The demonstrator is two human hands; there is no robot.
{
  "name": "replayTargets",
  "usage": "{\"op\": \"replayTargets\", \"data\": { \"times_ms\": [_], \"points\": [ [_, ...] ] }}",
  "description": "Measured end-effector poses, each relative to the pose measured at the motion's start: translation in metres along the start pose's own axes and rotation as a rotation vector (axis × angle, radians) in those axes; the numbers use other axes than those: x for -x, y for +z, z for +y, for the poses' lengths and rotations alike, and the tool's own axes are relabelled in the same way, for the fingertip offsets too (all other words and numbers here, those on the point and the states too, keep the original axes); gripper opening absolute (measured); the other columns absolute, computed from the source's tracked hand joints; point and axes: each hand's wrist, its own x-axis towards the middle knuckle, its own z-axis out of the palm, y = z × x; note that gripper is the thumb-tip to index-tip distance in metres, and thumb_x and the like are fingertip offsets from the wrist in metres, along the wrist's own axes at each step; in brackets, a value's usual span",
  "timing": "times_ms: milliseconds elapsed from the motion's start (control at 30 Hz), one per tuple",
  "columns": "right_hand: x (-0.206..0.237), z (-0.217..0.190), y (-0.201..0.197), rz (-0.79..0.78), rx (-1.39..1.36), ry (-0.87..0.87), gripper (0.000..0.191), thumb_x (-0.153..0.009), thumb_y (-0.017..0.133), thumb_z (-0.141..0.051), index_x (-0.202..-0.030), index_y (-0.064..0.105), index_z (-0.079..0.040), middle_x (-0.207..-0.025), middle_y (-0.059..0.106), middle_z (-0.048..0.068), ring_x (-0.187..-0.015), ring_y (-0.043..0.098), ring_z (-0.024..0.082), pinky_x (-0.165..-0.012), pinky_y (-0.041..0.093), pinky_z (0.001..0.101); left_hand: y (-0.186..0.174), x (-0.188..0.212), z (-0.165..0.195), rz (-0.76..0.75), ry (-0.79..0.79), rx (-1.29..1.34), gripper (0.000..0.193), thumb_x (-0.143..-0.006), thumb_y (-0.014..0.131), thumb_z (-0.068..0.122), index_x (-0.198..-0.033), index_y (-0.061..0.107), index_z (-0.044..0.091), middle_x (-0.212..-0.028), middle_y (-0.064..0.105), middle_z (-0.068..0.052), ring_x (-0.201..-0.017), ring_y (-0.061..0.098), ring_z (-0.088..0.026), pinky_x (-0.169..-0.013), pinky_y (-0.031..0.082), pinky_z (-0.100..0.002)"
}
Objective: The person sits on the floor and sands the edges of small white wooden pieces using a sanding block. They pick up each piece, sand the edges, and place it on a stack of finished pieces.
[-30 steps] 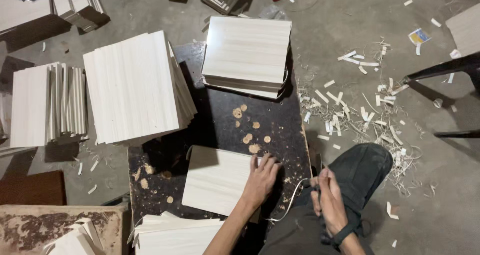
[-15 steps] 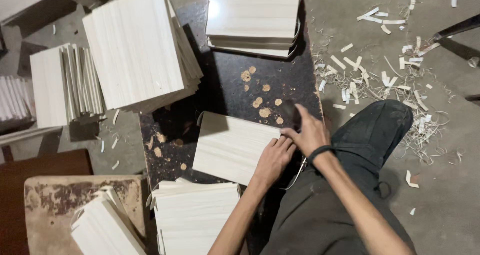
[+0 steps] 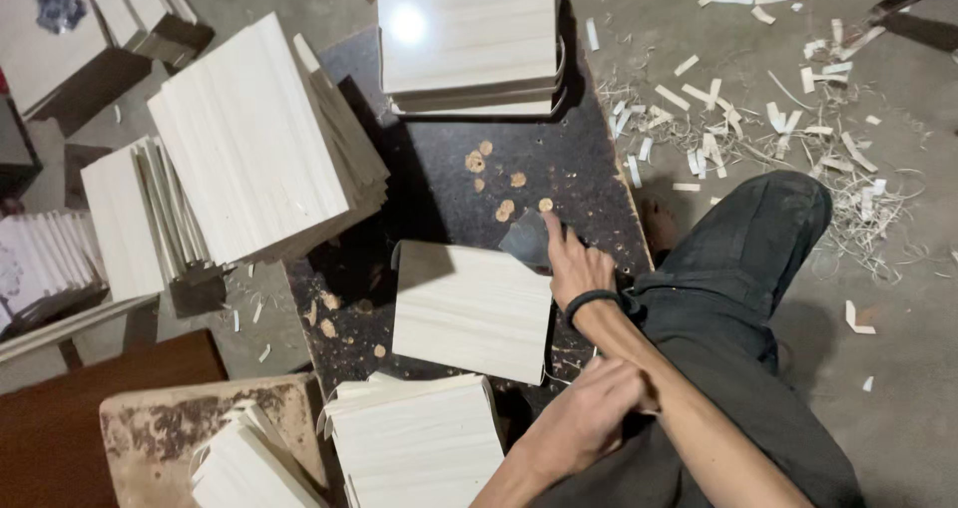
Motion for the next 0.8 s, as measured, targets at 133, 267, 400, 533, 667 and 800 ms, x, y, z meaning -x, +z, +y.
{"op": "replayTargets", "data": {
  "times_ms": [133,267,400,533,667,800],
  "points": [
    [0.023,0.011,-0.021,-0.207,-0.327,0.106,0.079,-0.09,0.065,-0.01,-0.158,0.026,-0.016,-0.12,0.068,0.02,-0.092,0.076,0.037,-0.077,0.063,0.0475,-0.003,-0.048,0.011,0.391,-0.041,0.288,0.024,-0.087,0.054,-0.011,-0.106,0.061,0.003,-0.12,0.062,-0.01,-0.112,0.066,-0.026,-0.102,0.055,-0.042],
    [0.035,0.024,-0.014,0.02,-1.15,-0.309,0.08,-0.102,0.068,-0.035,-0.162,0.021,-0.013,-0.158,0.045,0.014,-0.14,0.052,0.032,-0.118,0.047,0.0454,-0.014,-0.1,0.013,0.092,-0.185,0.11,0.056,-0.103,0.061,0.016,-0.156,0.047,0.007,-0.117,0.069,-0.012,-0.105,0.068,-0.028,-0.111,0.053,-0.044],
    [0.005,0.024,0.015,0.084,-0.272,0.105,0.095,-0.076,0.079,-0.047,-0.153,0.033,-0.018,-0.128,0.066,0.025,-0.12,0.063,0.042,-0.103,0.05,0.0488,-0.022,-0.128,0.012,0.143,0.159,-0.549,0.079,-0.084,0.072,0.027,-0.152,0.046,-0.002,-0.136,0.06,-0.023,-0.127,0.056,-0.045,-0.108,0.033,-0.06],
    [-0.009,0.036,0.011,-0.011,-1.198,-0.046,0.082,-0.091,0.065,-0.058,-0.158,0.037,-0.021,-0.141,0.057,0.017,-0.127,0.058,0.036,-0.1,0.056,0.0485,-0.042,-0.103,-0.038,0.355,0.059,-0.335,0.047,-0.102,0.064,0.01,-0.147,0.051,0.003,-0.142,0.059,-0.018,-0.131,0.059,-0.035,-0.115,0.046,-0.04],
    [-0.009,0.053,-0.02,-0.159,-0.32,0.226,0.092,-0.077,0.072,-0.063,-0.156,0.042,-0.027,-0.131,0.068,0.019,-0.119,0.068,0.037,-0.1,0.055,0.0493,-0.06,-0.058,-0.111,0.564,-0.158,-0.439,0.034,-0.095,0.068,0.006,-0.128,0.065,0.004,-0.127,0.062,-0.018,-0.118,0.06,-0.036,-0.102,0.048,-0.043],
    [0.011,0.079,-0.038,-0.126,-0.429,0.32,0.093,-0.078,0.073,-0.067,-0.154,0.045,-0.021,-0.135,0.063,0.022,-0.122,0.063,0.04,-0.097,0.053,0.0521,-0.09,-0.023,-0.159,0.673,-0.399,-0.158,0.028,-0.097,0.061,0.003,-0.124,0.066,0.009,-0.128,0.062,-0.014,-0.11,0.066,-0.027,-0.098,0.055,-0.037]
  ]
}}
